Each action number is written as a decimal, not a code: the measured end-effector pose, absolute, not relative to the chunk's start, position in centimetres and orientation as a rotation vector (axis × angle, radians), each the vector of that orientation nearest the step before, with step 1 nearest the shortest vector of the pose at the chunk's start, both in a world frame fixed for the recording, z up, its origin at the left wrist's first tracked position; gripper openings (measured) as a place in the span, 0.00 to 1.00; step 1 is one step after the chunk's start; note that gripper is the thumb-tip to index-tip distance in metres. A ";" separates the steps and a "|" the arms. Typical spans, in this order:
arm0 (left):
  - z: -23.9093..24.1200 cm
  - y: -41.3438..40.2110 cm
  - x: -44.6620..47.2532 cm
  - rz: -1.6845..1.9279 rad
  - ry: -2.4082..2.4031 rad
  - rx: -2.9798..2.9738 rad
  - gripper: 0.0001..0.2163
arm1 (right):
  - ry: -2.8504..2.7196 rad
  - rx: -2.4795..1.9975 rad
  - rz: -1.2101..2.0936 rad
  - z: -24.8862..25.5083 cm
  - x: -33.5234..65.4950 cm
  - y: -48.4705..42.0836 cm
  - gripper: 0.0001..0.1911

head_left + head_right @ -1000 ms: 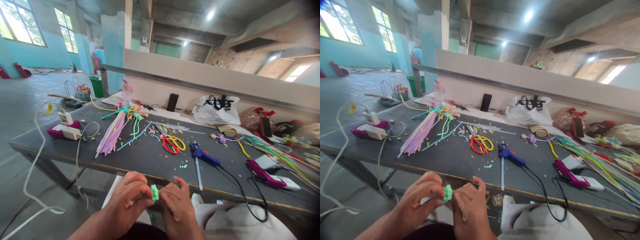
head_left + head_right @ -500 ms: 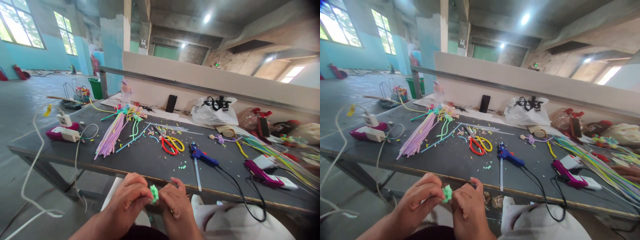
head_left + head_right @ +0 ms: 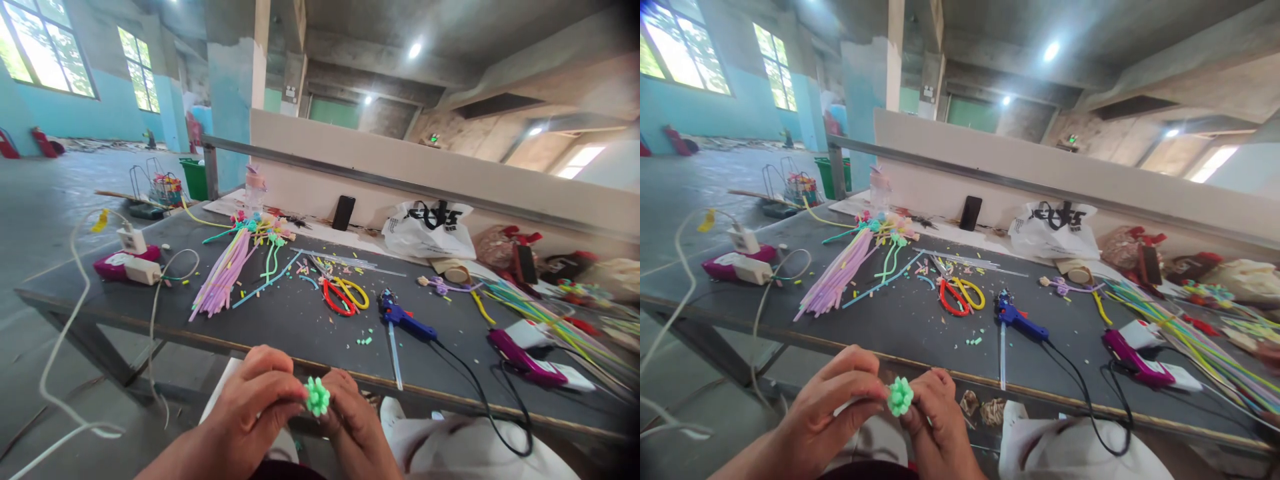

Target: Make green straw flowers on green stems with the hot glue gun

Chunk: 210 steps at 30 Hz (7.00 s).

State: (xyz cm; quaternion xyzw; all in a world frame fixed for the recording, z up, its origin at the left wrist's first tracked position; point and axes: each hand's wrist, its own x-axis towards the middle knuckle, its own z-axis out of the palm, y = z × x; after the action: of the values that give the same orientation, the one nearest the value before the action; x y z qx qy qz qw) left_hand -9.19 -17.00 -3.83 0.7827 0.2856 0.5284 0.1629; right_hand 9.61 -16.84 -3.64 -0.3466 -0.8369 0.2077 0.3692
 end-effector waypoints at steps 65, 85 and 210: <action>-4.5 -17.3 -8.5 1.435 0.725 2.243 0.05 | -1.920 -0.877 1.020 -6.6 10.0 -17.1 0.15; -3.4 -16.9 -9.6 1.212 0.787 2.149 0.04 | -1.546 -0.829 1.719 -7.1 9.8 -17.3 0.20; -2.2 -14.8 -7.0 1.094 1.067 1.861 0.03 | -0.668 -0.676 1.986 -6.0 9.8 -16.4 0.11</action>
State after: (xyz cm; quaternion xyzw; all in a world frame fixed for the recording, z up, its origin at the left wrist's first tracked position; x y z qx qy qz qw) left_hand -6.99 -14.77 -2.22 0.7214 0.4137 0.4242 0.3585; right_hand 9.77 -16.45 -6.02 -0.2739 -0.2705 0.8042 0.4529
